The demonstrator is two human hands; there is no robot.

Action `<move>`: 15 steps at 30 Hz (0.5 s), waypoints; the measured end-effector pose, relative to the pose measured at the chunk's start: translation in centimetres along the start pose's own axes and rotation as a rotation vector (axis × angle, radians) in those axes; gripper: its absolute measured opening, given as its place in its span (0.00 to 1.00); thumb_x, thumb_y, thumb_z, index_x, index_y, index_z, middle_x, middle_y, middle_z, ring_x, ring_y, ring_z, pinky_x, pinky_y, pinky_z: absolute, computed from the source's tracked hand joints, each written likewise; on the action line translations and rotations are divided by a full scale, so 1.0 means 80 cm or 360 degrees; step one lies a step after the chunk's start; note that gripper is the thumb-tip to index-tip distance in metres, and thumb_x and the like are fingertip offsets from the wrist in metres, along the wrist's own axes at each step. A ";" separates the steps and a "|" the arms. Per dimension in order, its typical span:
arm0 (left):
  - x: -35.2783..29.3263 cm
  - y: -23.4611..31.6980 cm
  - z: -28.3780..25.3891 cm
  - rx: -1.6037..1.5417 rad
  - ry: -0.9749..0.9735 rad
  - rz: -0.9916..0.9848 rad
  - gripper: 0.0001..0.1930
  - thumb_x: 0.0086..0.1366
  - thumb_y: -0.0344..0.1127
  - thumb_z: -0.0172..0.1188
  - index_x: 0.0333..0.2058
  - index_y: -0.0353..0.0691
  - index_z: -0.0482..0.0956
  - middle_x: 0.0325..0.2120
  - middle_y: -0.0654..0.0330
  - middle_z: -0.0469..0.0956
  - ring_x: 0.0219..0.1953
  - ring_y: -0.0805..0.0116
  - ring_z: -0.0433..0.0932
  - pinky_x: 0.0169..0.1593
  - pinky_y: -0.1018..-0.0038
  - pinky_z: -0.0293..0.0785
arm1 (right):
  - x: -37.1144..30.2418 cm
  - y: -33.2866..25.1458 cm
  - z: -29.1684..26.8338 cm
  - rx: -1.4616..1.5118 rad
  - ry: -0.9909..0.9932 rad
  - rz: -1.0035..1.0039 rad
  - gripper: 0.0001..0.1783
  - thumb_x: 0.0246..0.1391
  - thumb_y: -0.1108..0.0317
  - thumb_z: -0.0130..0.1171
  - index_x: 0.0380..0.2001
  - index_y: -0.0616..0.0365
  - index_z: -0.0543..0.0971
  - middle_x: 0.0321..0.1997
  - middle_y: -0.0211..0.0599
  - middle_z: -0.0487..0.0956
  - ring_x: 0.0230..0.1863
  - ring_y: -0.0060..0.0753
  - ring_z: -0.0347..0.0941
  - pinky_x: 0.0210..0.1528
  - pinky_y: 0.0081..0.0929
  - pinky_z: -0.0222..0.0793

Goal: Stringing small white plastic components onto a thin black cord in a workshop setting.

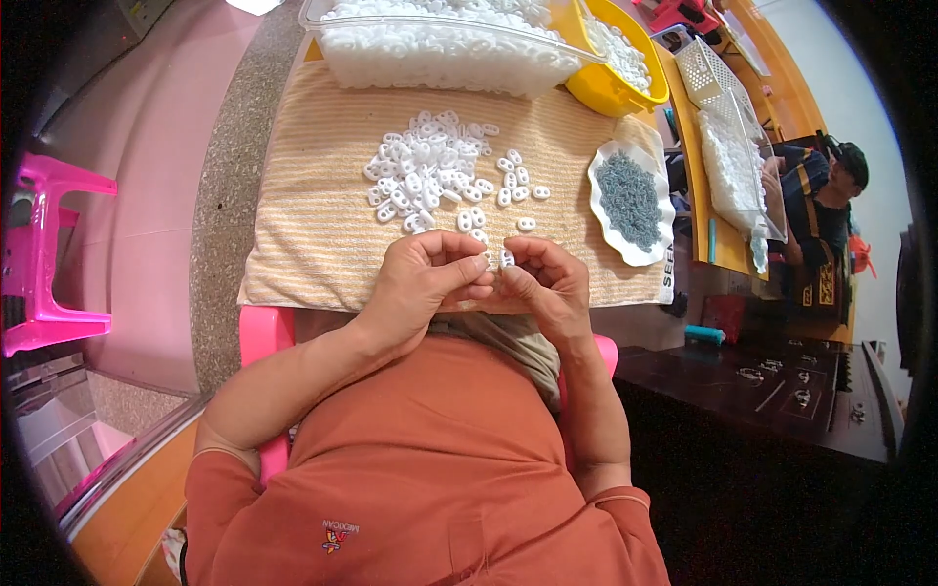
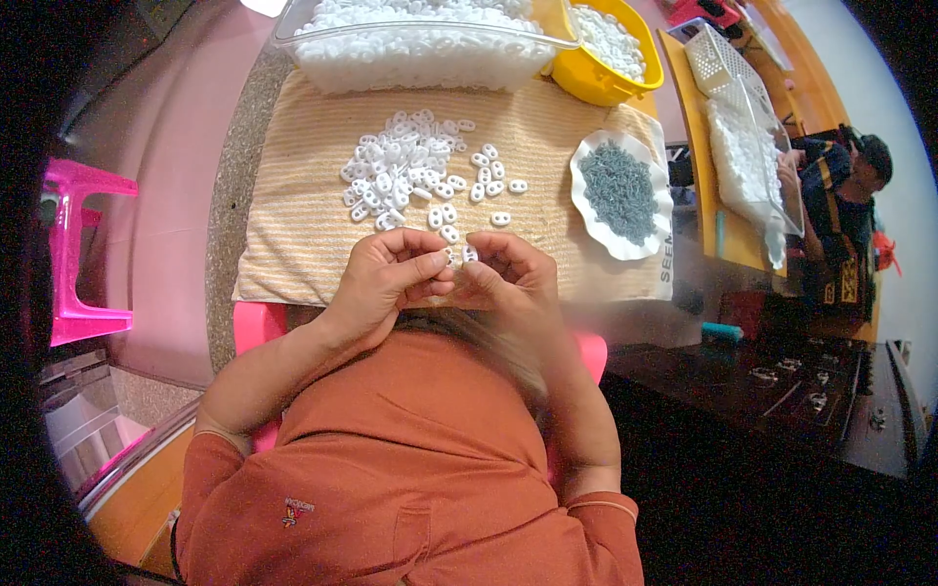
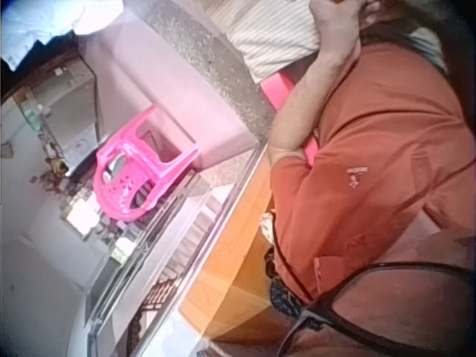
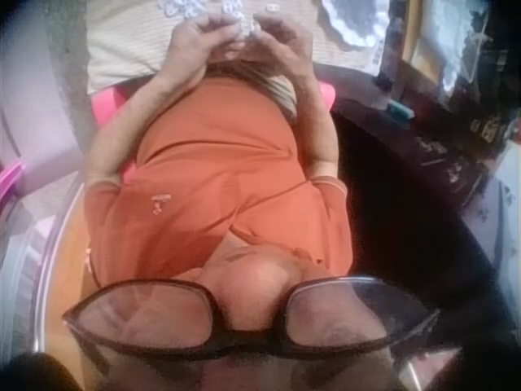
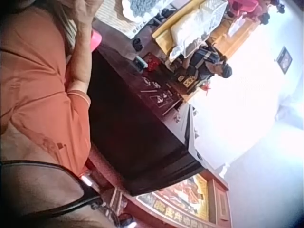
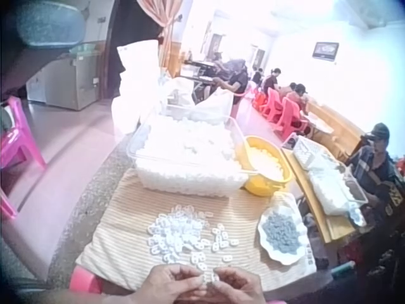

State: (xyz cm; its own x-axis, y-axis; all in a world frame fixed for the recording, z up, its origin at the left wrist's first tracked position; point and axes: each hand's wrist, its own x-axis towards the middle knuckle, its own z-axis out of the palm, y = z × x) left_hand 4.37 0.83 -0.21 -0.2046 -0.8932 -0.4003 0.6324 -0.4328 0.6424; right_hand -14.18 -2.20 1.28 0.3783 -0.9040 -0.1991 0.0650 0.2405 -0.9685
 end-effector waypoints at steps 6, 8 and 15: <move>0.000 0.000 0.000 -0.0004 -0.0016 0.0007 0.08 0.62 0.27 0.59 0.40 0.34 0.75 0.32 0.59 0.79 0.33 0.74 0.80 0.39 0.78 0.81 | 0.001 0.004 -0.003 -0.0033 -0.0016 -0.0025 0.14 0.57 0.78 0.56 0.46 0.67 0.72 0.34 0.36 0.78 0.34 0.25 0.78 0.36 0.24 0.79; 0.000 0.000 0.000 0.0000 -0.0020 0.0014 0.08 0.62 0.27 0.59 0.40 0.34 0.75 0.32 0.59 0.79 0.33 0.74 0.80 0.39 0.78 0.81 | 0.002 0.006 -0.004 -0.0047 -0.0021 -0.0040 0.14 0.56 0.78 0.56 0.47 0.67 0.72 0.34 0.36 0.78 0.33 0.25 0.78 0.36 0.25 0.79; 0.001 -0.002 -0.001 -0.0010 -0.0036 0.0022 0.08 0.62 0.27 0.59 0.40 0.34 0.75 0.32 0.60 0.79 0.33 0.73 0.80 0.38 0.78 0.81 | 0.003 0.008 -0.008 -0.0055 -0.0042 -0.0043 0.15 0.56 0.77 0.57 0.47 0.66 0.71 0.35 0.36 0.77 0.33 0.26 0.78 0.36 0.28 0.81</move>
State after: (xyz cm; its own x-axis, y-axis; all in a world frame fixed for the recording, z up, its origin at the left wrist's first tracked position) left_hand 4.30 0.87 -0.37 -0.2125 -0.9017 -0.3767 0.6399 -0.4197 0.6437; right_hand -14.61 -2.48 0.51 0.4009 -0.9004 -0.1691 0.0435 0.2031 -0.9782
